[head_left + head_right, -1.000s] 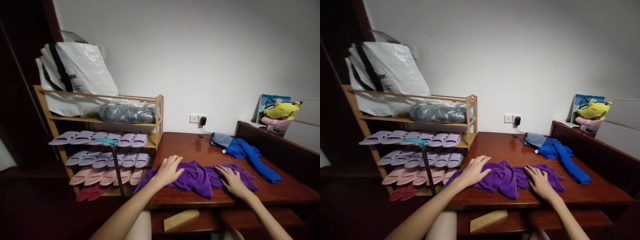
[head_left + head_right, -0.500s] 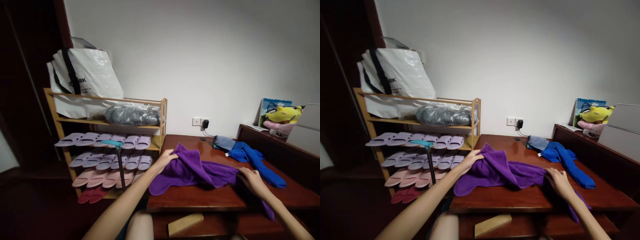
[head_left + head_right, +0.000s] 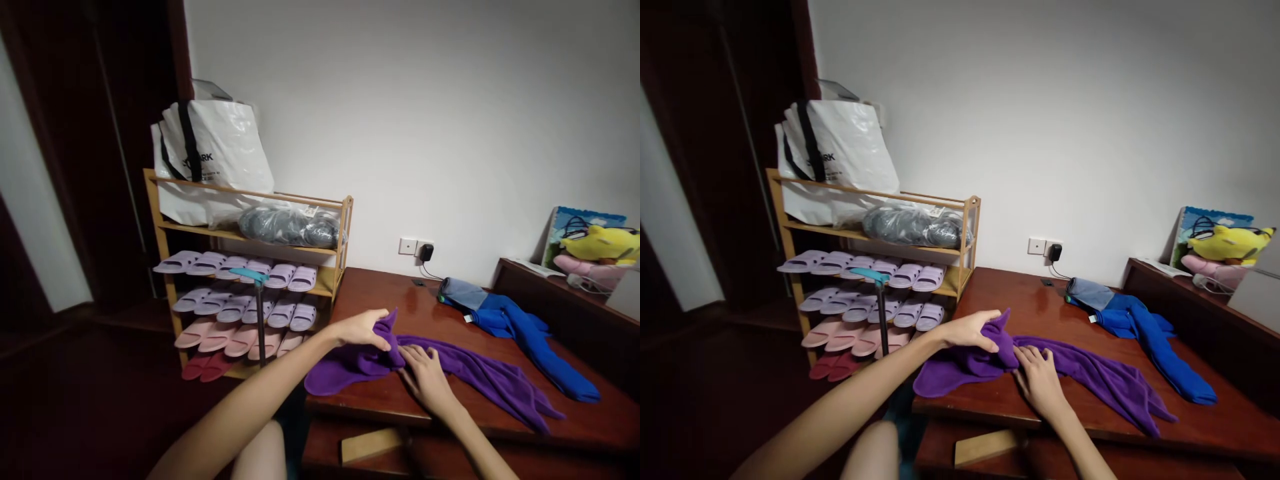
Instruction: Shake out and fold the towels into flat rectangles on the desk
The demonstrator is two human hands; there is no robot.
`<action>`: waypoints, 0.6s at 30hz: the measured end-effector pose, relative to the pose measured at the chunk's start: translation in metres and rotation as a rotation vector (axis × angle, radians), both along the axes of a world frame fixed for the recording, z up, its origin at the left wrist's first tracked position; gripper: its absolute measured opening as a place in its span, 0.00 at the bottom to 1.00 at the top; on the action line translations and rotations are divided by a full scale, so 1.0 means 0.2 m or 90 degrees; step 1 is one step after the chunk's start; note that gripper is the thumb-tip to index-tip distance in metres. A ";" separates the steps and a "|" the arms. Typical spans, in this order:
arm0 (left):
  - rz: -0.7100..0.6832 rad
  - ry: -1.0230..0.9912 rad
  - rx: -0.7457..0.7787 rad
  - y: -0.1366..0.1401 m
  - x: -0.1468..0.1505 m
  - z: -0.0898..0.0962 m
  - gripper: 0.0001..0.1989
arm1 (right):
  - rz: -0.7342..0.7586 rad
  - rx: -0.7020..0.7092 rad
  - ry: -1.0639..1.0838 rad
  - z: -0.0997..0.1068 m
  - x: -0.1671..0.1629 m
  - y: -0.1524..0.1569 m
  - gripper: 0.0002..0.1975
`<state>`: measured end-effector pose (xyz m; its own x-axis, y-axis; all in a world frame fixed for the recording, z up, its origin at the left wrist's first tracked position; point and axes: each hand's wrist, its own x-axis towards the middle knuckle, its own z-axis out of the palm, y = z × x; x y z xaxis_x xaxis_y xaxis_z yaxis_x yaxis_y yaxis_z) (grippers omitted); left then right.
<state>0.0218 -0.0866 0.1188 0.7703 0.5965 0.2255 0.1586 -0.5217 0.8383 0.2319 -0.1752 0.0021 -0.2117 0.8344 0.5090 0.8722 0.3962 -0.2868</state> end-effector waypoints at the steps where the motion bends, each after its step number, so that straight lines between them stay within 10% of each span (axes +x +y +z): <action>1: -0.001 -0.039 -0.017 0.00 -0.02 0.01 0.20 | 0.002 0.017 0.024 -0.01 0.02 0.00 0.18; 6: 0.157 -0.283 -0.016 0.04 -0.05 0.11 0.11 | -0.069 0.154 0.255 0.07 0.19 -0.04 0.15; 11: 0.198 -0.414 -0.013 0.05 -0.07 0.25 0.14 | -0.153 0.227 0.501 0.37 0.33 -0.09 0.18; 18: 0.249 -0.571 -0.064 0.00 -0.18 0.47 0.16 | -0.009 0.052 0.494 0.69 0.39 -0.22 0.23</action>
<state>-0.0148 -0.0870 0.2127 0.0823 0.8209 0.5652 -0.4124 -0.4882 0.7691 0.3095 -0.2197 0.1394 0.2409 0.7875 0.5672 0.4396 0.4325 -0.7872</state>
